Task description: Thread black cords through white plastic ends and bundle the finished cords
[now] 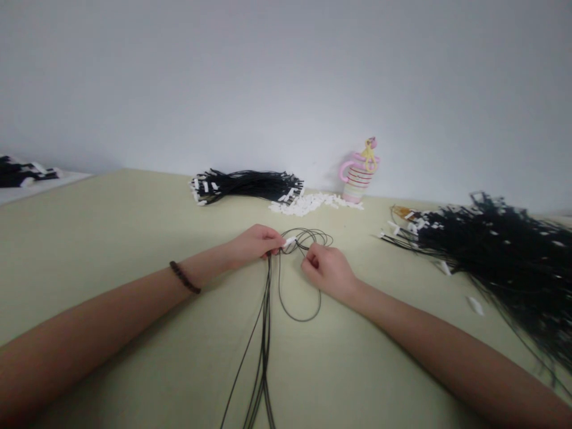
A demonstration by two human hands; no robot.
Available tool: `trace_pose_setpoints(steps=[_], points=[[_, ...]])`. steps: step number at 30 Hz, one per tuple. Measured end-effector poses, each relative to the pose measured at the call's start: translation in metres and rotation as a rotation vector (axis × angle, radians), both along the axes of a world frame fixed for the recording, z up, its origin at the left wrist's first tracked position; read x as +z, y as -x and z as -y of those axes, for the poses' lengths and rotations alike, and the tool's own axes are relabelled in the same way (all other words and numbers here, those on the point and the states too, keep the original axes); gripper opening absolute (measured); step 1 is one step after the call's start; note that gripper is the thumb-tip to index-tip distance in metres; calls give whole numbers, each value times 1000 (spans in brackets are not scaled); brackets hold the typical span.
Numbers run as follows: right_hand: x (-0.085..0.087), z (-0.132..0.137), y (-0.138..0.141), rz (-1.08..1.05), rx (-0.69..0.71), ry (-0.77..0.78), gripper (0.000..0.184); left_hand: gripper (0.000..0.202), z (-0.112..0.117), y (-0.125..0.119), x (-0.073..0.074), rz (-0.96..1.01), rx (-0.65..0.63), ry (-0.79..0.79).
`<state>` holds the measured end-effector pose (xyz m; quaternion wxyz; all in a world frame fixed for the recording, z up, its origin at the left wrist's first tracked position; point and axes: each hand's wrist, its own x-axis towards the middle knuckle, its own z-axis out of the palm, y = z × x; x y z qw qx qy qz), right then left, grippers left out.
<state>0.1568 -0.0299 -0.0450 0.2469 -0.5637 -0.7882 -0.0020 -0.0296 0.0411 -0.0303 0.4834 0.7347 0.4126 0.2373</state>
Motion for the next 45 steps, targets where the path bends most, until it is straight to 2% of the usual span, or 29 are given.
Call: trace_pose_setpoints(steps=[13, 25, 45], points=[[4, 2, 1, 17, 4, 12, 11, 27, 2, 0, 2, -19, -7, -38], [2, 4, 2, 71, -31, -12, 15, 29, 3, 3, 0, -41, -101, -74], [3, 4, 0, 91, 41, -35, 16, 32, 4, 2, 0, -58, -130, -120]])
